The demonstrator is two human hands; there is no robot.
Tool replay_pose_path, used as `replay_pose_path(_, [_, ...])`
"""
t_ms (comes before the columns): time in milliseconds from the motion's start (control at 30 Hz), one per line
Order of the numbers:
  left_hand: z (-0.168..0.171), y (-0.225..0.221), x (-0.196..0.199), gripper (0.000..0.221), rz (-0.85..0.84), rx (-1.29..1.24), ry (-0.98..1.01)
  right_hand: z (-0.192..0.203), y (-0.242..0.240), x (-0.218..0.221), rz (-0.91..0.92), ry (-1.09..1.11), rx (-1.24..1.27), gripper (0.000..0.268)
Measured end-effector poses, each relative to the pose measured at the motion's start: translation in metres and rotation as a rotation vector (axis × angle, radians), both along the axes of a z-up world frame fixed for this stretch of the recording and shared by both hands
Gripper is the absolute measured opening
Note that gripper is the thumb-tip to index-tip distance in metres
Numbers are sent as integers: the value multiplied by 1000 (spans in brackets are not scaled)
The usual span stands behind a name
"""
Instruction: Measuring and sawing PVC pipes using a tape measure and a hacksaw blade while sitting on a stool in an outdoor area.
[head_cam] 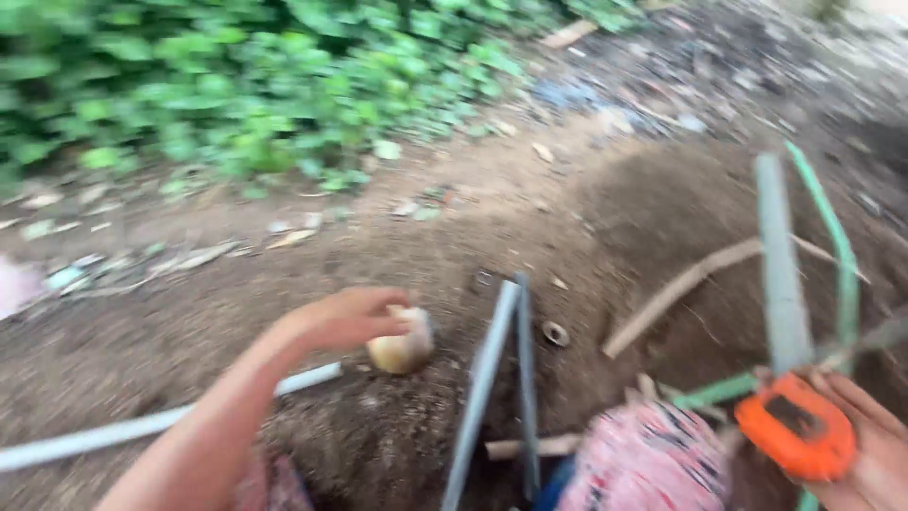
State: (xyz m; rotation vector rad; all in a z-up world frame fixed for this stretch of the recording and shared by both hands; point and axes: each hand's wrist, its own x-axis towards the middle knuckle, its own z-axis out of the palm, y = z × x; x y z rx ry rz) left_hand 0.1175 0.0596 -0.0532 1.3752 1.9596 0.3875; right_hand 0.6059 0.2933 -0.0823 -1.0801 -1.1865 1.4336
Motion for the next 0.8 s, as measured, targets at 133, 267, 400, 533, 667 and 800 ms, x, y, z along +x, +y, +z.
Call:
replay_pose_path(133, [5, -4, 1, 61, 96, 144, -20, -1, 40, -74, 404, -253, 177, 24])
replay_pose_path(267, [42, -25, 21, 73, 326, 376, -521, 58, -34, -211, 581, -473, 427, 19])
replay_pose_path(400, [0, 25, 14, 72, 511, 837, -1261, 19, -75, -284, 750, -328, 405, 14])
replay_pose_path(533, [30, 5, 14, 67, 862, 813, -1453, -76, -55, -315, 874, -351, 472, 20])
replay_pose_path(667, [25, 13, 2, 27, 1163, 822, -1320, -130, -18, -344, 998, -420, -77, 26])
replay_pose_path(800, [-27, 36, -54, 32, 1134, 1109, -1162, -118, 2, -363, 965, -298, -360, 36])
